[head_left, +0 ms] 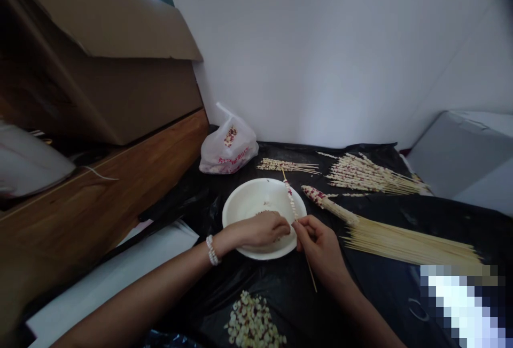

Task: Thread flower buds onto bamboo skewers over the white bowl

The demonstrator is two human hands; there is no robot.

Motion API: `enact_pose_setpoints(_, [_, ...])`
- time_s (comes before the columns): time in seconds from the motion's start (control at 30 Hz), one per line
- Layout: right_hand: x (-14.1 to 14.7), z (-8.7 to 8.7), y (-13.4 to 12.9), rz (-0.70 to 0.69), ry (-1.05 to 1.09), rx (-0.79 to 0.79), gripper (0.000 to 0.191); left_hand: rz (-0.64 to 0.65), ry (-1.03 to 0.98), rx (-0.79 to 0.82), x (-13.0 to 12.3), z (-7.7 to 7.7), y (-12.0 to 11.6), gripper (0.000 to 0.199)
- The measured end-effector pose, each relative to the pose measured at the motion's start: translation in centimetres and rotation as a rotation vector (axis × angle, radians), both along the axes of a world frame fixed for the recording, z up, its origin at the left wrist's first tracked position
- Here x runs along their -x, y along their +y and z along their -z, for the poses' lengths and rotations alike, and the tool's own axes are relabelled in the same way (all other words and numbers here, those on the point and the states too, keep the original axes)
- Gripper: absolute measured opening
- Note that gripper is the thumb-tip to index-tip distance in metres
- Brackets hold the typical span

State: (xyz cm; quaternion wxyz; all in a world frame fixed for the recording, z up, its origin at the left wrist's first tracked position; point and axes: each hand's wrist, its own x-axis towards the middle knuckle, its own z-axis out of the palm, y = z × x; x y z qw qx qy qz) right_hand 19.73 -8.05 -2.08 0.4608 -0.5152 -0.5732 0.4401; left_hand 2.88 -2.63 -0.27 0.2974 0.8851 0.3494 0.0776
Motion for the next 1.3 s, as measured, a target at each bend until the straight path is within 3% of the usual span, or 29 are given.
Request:
enact_pose_setpoints(0.07, [0.0, 0.0, -0.1, 0.004, 0.003, 0.005, 0.029, 0.012, 0.028, -0.033, 0.1, -0.8, -1.9, 0.043])
enact_pose_setpoints(0.13, [0.0, -0.1, -0.1, -0.001, 0.007, 0.014, 0.029, -0.058, 0.096, -0.093, 0.2, -1.3, -3.6, 0.048])
enact_pose_setpoints(0.27, [0.0, 0.0, -0.1, -0.02, 0.007, 0.022, 0.027, -0.176, 0.229, -0.186, 0.0, -1.2, -5.3, 0.055])
enact_pose_setpoints(0.5, [-0.1, 0.2, 0.0, -0.028, 0.008, 0.039, 0.028, -0.286, 0.237, -0.269, -0.6, 0.6, -5.5, 0.06])
enact_pose_setpoints(0.87, [-0.1, 0.1, 0.2, 0.0, -0.017, 0.045, 0.033, -0.226, 0.169, -0.188, -0.1, 0.1, -4.6, 0.062])
enact_pose_setpoints(0.97, [-0.1, 0.3, 0.2, -0.005, -0.013, 0.064, 0.034, -0.231, 0.09, -0.083, 0.0, 0.2, -4.1, 0.057])
enact_pose_setpoints(1.07, [-0.1, 0.3, 0.2, -0.005, -0.023, 0.062, 0.032, -0.319, -0.172, 0.135, 0.2, 0.3, -2.8, 0.051])
enact_pose_setpoints(1.2, [0.1, -0.2, 0.0, -0.003, -0.006, 0.078, 0.029, -0.639, -0.742, 0.64, 0.9, 0.3, -0.3, 0.052])
enact_pose_setpoints(1.3, [0.2, -0.7, -0.2, -0.006, -0.004, 0.112, 0.029, -0.829, -1.049, 0.943, 1.7, 0.2, 1.4, 0.026])
